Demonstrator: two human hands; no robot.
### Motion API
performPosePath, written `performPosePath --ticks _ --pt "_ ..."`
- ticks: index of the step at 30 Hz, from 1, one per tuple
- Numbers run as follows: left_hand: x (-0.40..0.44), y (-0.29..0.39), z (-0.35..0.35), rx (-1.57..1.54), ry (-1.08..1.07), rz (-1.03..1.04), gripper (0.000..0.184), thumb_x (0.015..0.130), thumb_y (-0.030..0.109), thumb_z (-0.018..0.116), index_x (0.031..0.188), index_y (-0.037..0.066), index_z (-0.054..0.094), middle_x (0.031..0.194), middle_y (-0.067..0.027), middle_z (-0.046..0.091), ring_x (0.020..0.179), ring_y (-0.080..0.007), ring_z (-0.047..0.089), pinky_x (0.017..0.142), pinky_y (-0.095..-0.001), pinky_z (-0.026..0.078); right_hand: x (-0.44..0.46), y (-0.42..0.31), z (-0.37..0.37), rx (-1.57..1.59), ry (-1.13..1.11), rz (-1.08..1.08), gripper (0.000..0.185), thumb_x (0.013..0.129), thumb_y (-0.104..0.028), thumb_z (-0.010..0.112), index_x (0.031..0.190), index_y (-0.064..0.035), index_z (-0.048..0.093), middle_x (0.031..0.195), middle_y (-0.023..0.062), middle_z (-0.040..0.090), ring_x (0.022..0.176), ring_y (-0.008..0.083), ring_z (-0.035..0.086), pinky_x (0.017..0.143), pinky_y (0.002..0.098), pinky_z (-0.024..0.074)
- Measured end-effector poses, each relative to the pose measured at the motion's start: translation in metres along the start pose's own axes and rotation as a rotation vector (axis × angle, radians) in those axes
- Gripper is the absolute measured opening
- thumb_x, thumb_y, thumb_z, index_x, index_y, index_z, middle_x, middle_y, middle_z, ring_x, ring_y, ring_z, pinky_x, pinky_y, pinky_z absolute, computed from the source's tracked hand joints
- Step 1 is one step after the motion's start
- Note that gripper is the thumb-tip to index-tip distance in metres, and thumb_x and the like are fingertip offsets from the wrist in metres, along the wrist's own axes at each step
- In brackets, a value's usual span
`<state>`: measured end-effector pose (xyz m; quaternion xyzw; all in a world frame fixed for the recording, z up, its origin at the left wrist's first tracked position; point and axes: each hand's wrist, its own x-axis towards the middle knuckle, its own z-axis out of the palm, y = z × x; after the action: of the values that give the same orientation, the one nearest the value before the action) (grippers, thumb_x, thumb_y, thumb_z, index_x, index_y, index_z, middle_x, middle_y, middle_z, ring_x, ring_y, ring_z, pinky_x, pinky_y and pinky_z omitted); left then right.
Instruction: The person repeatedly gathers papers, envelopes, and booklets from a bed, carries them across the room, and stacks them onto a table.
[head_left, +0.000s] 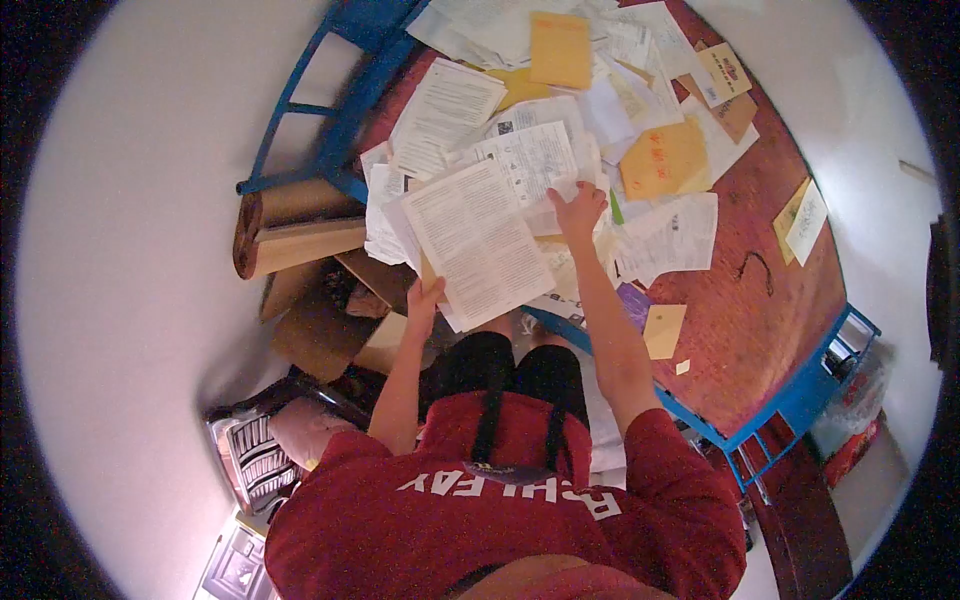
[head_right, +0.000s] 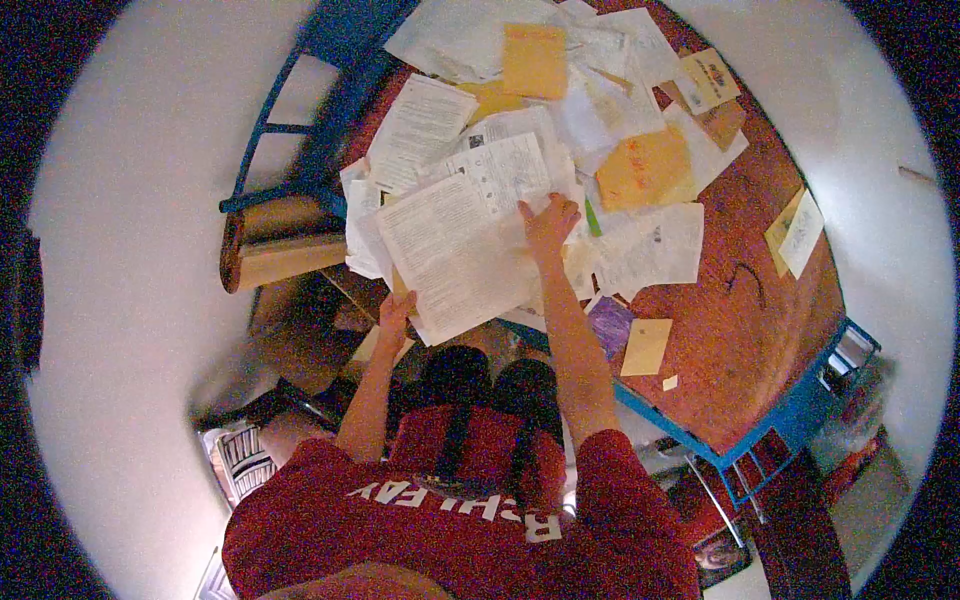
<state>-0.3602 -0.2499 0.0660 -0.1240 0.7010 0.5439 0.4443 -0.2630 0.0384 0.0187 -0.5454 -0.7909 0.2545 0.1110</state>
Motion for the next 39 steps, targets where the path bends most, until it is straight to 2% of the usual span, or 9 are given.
performPosePath --ticks 4,10,14,19,25,27,29,30,39 --pt "-0.019 0.031 -0.003 0.035 0.025 -0.054 0.037 0.076 0.021 0.063 0.104 0.0 0.05 0.093 -0.0052 0.058 0.085 -0.0153 0.054 0.078 -0.0288 0.041 0.008 0.015 0.022 -0.028 -0.225 -0.098 0.037 0.068 -0.024 0.068 0.088 -0.0008 0.048 0.083 0.0156 0.053 0.083 0.033 0.048 0.074 0.0416 0.0376" --pt "-0.01 0.021 -0.022 0.025 0.011 0.064 0.042 0.077 0.025 0.061 0.107 0.0 0.048 0.095 -0.0054 0.058 0.084 -0.0192 0.054 0.081 -0.0318 0.039 -0.032 0.022 -0.024 0.334 -0.088 0.11 0.019 0.074 -0.011 0.06 0.078 -0.0023 0.043 0.066 0.0093 0.053 0.055 0.0256 0.053 0.048 0.0302 0.0408" --pt "-0.016 0.037 -0.018 -0.029 -0.032 -0.004 0.037 0.08 0.02 0.059 0.109 0.0 0.047 0.097 -0.005 0.056 0.088 -0.0146 0.051 0.078 -0.0273 0.039 -0.064 0.035 -0.063 1.147 -0.103 0.509 0.023 0.079 -0.005 0.053 0.094 -0.001 0.036 0.074 0.0091 0.051 0.061 0.0168 0.053 0.056 0.03 0.0524" --pt "-0.012 0.048 -0.012 -0.129 -0.084 -0.007 0.038 0.078 0.019 0.061 0.108 -0.001 0.048 0.097 -0.0057 0.055 0.087 -0.015 0.051 0.078 -0.0276 0.039 -0.097 0.056 -0.096 1.306 0.241 0.756 0.035 0.078 -0.004 0.055 0.101 0.0008 0.029 0.072 0.0098 0.046 0.063 0.0205 0.053 0.059 0.0345 0.0539" --pt "-0.029 0.065 0.025 0.077 -0.204 0.164 0.037 0.078 0.019 0.061 0.105 -0.002 0.049 0.098 -0.0051 0.055 0.087 -0.0141 0.05 0.078 -0.027 0.039 -0.14 0.071 -0.14 1.6 0.409 0.886 0.012 0.082 -0.005 0.052 0.093 -0.0016 0.048 0.076 0.0065 0.051 0.068 0.0158 0.054 0.057 0.0258 0.0482" --pt "-0.032 0.062 0.034 0.117 -0.252 0.176 0.037 0.079 0.02 0.061 0.105 -0.002 0.049 0.097 -0.0056 0.055 0.087 -0.0143 0.05 0.077 -0.0269 0.04 -0.17 0.121 -0.11 0.213 0.379 0.223 0.013 0.083 -0.006 0.05 0.095 -0.0012 0.049 0.079 0.0062 0.053 0.068 0.0153 0.053 0.059 0.0263 0.0474" --pt "-0.042 0.063 0.048 0.096 -0.227 0.2 0.032 0.078 0.018 0.06 0.103 0.0 0.05 0.094 -0.0036 0.055 0.084 -0.0132 0.049 0.075 -0.0272 0.04 -0.173 0.09 -0.16 1.608 0.473 0.831 0.012 0.084 -0.005 0.048 0.096 -0.0013 0.049 0.081 0.0058 0.053 0.069 0.0147 0.052 0.061 0.027 0.0475" --pt "-0.045 0.062 0.051 0.107 -0.241 0.208 0.032 0.078 0.018 0.06 0.103 0.0 0.05 0.094 -0.0036 0.055 0.084 -0.0132 0.049 0.075 -0.0272 0.04 -0.178 0.084 -0.173 1.775 0.549 0.901 0.013 0.084 -0.006 0.049 0.096 -0.0014 0.049 0.082 0.0059 0.053 0.07 0.0143 0.051 0.06 0.0263 0.0465" --pt "-0.096 0.036 0.077 0.19 -0.328 0.397 0.034 0.079 0.02 0.06 0.101 -0.005 0.051 0.091 -0.0071 0.057 0.08 -0.014 0.051 0.073 -0.0271 0.041 -0.255 0.091 -0.235 1.809 0.522 0.7 0.019 0.084 -0.011 0.052 0.102 -0.006 0.051 0.089 0.0028 0.057 0.073 0.0128 0.054 0.059 0.025 0.0458"
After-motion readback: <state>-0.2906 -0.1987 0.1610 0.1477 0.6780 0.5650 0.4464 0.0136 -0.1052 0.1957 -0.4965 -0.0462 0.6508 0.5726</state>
